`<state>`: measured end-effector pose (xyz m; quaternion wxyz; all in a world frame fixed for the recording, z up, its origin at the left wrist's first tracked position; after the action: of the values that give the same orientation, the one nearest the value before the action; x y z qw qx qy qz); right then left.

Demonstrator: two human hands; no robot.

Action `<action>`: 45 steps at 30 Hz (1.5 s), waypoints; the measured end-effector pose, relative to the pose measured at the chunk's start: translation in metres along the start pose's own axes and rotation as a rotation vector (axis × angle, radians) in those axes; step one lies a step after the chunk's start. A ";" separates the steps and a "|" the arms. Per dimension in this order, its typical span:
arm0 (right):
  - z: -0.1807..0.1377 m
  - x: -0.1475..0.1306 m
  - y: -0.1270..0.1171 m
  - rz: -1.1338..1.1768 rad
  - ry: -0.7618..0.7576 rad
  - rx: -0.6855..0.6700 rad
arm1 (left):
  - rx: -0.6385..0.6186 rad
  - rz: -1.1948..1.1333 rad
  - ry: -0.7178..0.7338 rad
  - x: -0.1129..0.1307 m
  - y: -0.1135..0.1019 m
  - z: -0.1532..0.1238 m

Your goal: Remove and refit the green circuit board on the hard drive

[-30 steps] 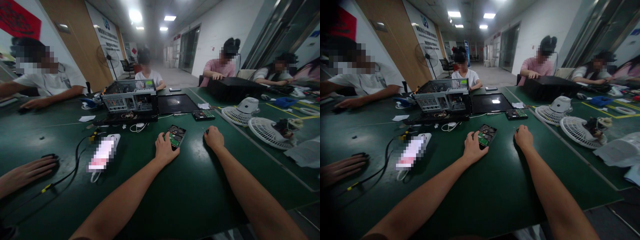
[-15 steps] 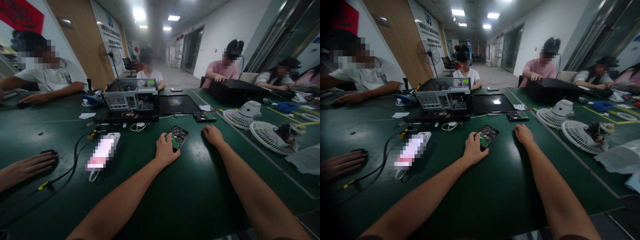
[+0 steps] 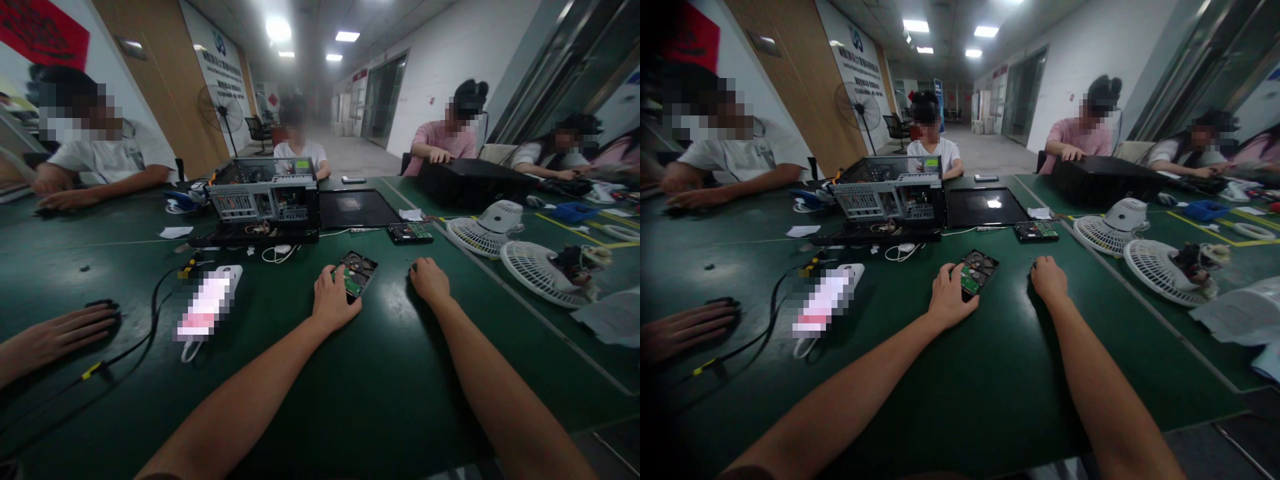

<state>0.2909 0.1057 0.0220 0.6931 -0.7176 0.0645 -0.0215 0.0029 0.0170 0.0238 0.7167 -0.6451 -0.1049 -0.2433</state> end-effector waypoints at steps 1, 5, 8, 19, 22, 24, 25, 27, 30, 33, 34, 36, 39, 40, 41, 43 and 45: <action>-0.001 0.000 0.000 -0.005 0.003 0.000 | -0.002 -0.001 -0.001 0.000 0.000 0.000; -0.004 0.002 0.001 -0.016 0.020 0.011 | -0.021 -0.010 -0.012 0.000 -0.001 0.000; -0.004 0.002 0.002 -0.018 0.018 0.047 | -0.023 -0.006 -0.010 0.002 -0.003 -0.001; -0.004 0.020 -0.002 0.056 -0.072 0.112 | -0.021 -0.008 -0.010 0.001 -0.002 0.000; -0.002 0.031 -0.003 0.058 -0.019 0.137 | -0.015 -0.005 -0.003 0.001 -0.002 -0.001; -0.001 0.032 -0.002 0.067 -0.037 0.121 | -0.008 -0.003 -0.004 0.002 -0.002 -0.001; -0.001 0.032 -0.002 0.071 -0.053 0.107 | -0.006 -0.002 -0.005 0.002 -0.002 -0.001; -0.001 0.028 -0.001 0.074 -0.073 0.079 | -0.008 0.000 -0.008 0.002 -0.001 -0.001; -0.001 0.024 -0.002 0.073 -0.070 0.041 | -0.005 0.003 -0.009 0.002 -0.001 -0.001; 0.000 0.023 -0.001 0.065 -0.064 0.010 | 0.004 0.004 -0.007 0.001 0.000 -0.001; 0.000 0.023 -0.001 0.062 -0.063 0.006 | 0.005 0.002 -0.004 0.001 -0.001 0.000; 0.000 0.024 -0.001 0.054 -0.065 0.009 | 0.004 -0.005 0.004 0.001 -0.002 -0.001; 0.000 0.025 0.001 0.045 -0.067 0.019 | -0.002 -0.012 0.016 0.002 -0.005 -0.001; 0.000 0.025 0.001 0.043 -0.064 0.018 | -0.010 -0.015 0.022 0.003 -0.006 -0.001; 0.001 0.026 0.001 0.040 -0.057 0.017 | -0.021 -0.018 0.030 0.003 -0.006 -0.001; 0.002 0.026 0.002 0.030 -0.043 0.008 | -0.044 -0.021 0.048 0.004 -0.007 -0.002; 0.002 0.025 0.002 0.020 -0.032 -0.003 | -0.063 -0.022 0.072 0.005 -0.006 -0.002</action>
<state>0.3161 0.1047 0.0184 0.6931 -0.7183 0.0607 -0.0030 0.0041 0.0138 0.0315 0.6967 -0.6568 -0.0784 -0.2777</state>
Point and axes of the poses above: each hand's wrist, its own z-axis towards the middle knuckle, its own y-axis out of the palm, x = y × z, the point moved 3 cm from there along z, towards the middle knuckle, and after that the axes turned 11 degrees about -x, right-handed, at the moved point
